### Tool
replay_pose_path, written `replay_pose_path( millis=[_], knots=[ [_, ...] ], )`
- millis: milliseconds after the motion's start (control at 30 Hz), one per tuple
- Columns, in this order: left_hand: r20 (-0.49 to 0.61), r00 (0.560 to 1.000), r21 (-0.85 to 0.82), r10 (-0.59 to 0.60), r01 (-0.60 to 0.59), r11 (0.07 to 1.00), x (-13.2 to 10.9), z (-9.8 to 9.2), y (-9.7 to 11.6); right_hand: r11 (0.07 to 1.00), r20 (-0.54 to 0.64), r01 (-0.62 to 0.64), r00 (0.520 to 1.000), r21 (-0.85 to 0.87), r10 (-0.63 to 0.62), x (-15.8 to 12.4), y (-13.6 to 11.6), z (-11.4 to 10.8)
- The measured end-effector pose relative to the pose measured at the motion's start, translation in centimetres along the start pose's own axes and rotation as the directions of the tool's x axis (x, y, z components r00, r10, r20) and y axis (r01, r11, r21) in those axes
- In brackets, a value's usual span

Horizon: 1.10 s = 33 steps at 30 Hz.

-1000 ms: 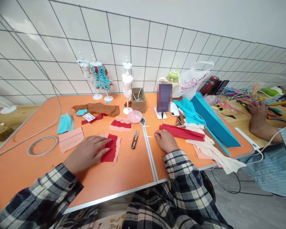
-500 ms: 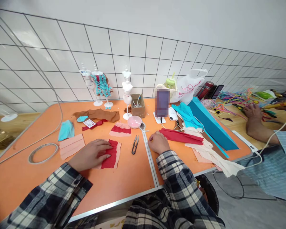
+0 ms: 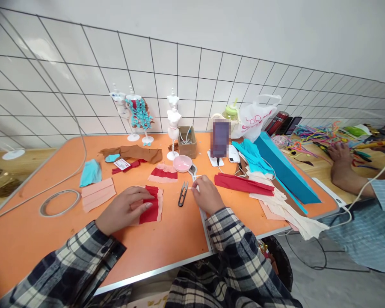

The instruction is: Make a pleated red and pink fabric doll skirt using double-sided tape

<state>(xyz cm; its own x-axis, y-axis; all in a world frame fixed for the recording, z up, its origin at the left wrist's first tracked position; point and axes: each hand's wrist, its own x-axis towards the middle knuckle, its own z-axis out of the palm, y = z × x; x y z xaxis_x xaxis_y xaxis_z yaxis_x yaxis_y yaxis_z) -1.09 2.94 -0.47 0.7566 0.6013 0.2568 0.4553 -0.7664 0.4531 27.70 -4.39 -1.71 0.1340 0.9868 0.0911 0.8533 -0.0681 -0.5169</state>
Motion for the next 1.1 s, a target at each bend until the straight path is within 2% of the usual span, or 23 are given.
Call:
replay_pose_path(
  millis=[67,133,233,333,467,567,667,733,833,900,967,1033,1100],
  knots=[
    [-0.010,1.000,-0.123,-0.027,0.026,0.992,0.0,0.2,0.8,0.971,-0.001,0.191,0.981,0.143,-0.192,-0.2,-2.1,0.3],
    [-0.008,0.998,-0.214,-0.070,0.067,0.975,0.0,0.5,1.5,0.918,0.008,0.322,0.943,0.232,-0.333,-0.1,-4.3,0.8],
    [-0.019,0.993,-0.304,-0.118,0.107,0.947,0.2,0.5,1.8,0.873,0.008,0.414,0.903,0.257,-0.431,0.7,-7.0,2.0],
    [-0.055,0.986,-0.328,-0.156,0.129,0.936,0.3,0.2,1.4,0.851,-0.009,0.438,0.890,0.291,-0.455,1.7,-8.3,3.3],
    [-0.080,0.980,-0.339,-0.182,0.145,0.930,0.4,0.2,0.7,0.778,-0.022,0.331,0.925,0.534,-0.378,2.4,-7.9,5.1],
    [-0.077,0.989,-0.266,-0.127,0.103,0.959,0.2,0.4,0.4,0.623,0.153,0.103,0.927,0.775,-0.343,2.7,-6.7,6.1],
    [-0.047,0.997,-0.157,-0.053,0.045,0.987,0.1,0.5,0.3,0.518,0.349,-0.139,0.876,0.844,-0.333,3.1,-5.7,6.4],
    [-0.031,0.999,-0.119,-0.021,0.017,0.993,0.1,0.4,0.3,0.514,0.402,-0.204,0.862,0.833,-0.309,3.2,-5.5,6.3],
    [-0.007,1.000,-0.083,0.018,-0.019,0.996,0.1,0.3,0.4,0.519,0.362,-0.159,0.876,0.840,-0.317,3.1,-5.7,6.3],
    [0.003,1.000,-0.076,0.015,-0.015,0.997,0.1,0.3,0.5,0.530,0.273,-0.066,0.907,0.845,-0.322,2.9,-6.0,6.4],
    [-0.003,1.000,-0.083,-0.023,0.022,0.996,0.1,0.2,0.5,0.595,0.164,0.064,0.933,0.801,-0.321,2.6,-6.2,6.4],
    [-0.023,0.998,-0.091,-0.065,0.063,0.994,0.1,0.1,0.5,0.674,0.070,0.197,0.935,0.712,-0.347,2.4,-6.4,6.4],
    [-0.045,0.995,-0.074,-0.088,0.085,0.994,0.0,0.1,0.5,0.734,0.028,0.280,0.926,0.619,-0.377,2.3,-6.4,6.3]
  ],
)
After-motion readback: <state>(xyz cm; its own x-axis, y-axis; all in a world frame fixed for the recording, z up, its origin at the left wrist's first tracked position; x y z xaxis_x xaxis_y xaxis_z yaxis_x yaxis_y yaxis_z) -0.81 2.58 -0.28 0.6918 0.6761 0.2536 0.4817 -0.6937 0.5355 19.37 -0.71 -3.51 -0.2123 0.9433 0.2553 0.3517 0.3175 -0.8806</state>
